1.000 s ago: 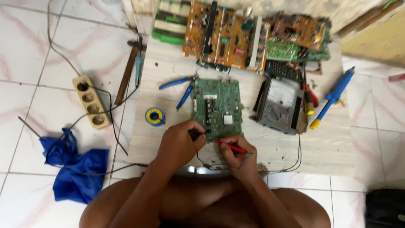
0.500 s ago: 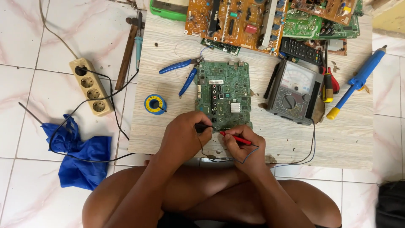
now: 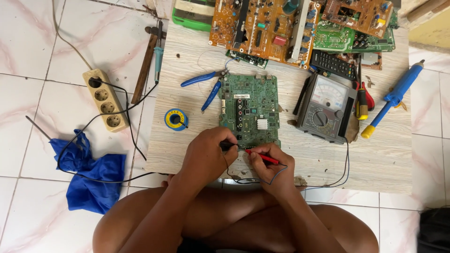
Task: Testing a circuit board with a multimeter and using a soldering iron and desoldering pump to remove components.
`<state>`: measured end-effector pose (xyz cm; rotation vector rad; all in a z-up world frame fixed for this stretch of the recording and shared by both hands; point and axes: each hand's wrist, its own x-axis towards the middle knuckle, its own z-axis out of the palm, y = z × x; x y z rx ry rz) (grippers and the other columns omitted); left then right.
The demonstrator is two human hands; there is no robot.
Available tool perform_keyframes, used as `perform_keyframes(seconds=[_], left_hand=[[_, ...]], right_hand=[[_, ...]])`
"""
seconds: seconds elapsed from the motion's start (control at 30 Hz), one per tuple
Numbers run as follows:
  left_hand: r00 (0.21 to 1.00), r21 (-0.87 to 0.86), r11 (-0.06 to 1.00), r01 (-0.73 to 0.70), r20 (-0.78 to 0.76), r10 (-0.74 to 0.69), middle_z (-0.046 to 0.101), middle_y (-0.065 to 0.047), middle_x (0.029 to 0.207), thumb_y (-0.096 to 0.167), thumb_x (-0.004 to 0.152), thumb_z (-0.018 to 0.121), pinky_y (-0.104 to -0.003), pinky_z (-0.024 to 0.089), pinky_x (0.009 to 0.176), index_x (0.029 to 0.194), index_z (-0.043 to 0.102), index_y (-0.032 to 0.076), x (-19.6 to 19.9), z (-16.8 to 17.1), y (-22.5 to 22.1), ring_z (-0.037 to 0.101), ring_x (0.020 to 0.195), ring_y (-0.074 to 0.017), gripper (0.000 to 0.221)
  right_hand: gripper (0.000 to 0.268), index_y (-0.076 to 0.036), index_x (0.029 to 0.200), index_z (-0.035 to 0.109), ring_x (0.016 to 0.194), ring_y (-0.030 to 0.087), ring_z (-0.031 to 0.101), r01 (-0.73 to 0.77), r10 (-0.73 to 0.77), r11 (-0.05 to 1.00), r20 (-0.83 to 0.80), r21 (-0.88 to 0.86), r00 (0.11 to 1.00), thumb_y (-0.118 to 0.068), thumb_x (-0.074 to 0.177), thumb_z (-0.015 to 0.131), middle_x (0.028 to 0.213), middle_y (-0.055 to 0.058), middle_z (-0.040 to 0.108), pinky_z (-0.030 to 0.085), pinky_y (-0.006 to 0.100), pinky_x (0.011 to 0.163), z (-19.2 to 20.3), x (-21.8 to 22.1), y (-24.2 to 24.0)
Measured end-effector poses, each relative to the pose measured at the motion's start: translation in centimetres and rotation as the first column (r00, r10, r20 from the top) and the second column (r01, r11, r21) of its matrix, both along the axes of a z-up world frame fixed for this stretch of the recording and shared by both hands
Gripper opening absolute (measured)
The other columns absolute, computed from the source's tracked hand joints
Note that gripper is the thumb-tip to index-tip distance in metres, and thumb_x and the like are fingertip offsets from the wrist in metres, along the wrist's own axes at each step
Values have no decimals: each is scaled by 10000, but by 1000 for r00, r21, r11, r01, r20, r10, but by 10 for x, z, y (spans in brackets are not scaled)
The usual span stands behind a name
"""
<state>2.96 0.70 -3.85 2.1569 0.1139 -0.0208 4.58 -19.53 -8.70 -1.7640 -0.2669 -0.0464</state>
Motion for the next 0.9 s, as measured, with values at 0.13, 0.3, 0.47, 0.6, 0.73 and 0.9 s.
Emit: perform_keyframes(seconds=[0.13,0.3,0.47,0.6,0.73,0.9], left_hand=[[999,-4,1000,4,-38,-5,725,-108,859,224,901,732,-423,588,738,968,715,161,0,3,0,706,882,-313,93],[999,-1,1000,-1,-54,1,722,-96,854,241,904,731,-418,591,729,958,712,173,1,3,-1,705,877,-306,89],[999,-1,1000,-23,-42,23,723,-112,859,236,908,734,-405,599,728,957,714,178,-1,3,-1,713,884,-311,78],[999,-20,999,-46,1,46,760,-17,862,170,746,773,-346,555,689,870,717,144,1,0,-3,700,777,-216,138],[999,8,999,-37,-35,37,760,-25,878,190,750,773,-347,547,700,889,731,157,2,-4,-2,697,777,-220,149],[997,-6,999,-43,-61,43,751,-22,852,184,739,794,-331,543,678,891,736,152,2,-4,-2,684,737,-199,165]], right_hand=[[13,16,855,749,650,154,664,18,-18,1000,-13,-10,1000,14,868,749,683,173,751,572,344,623,-3,-1,0],[16,16,850,745,660,150,658,22,-22,1000,-26,8,999,13,862,754,684,167,753,576,357,623,-3,-1,-1],[19,14,850,744,676,148,665,15,-15,999,-9,29,1000,13,861,760,683,157,754,580,352,634,-4,0,0],[61,-21,890,719,593,98,586,2,-25,988,-145,-154,989,-41,835,736,730,39,736,492,227,538,5,0,1],[50,-27,855,713,578,99,560,-17,-1,988,-115,-154,993,-56,820,733,711,26,717,485,233,540,12,0,1],[42,-27,845,711,592,102,578,-25,8,988,-112,-155,994,-60,822,723,716,29,723,496,236,548,21,0,3]])
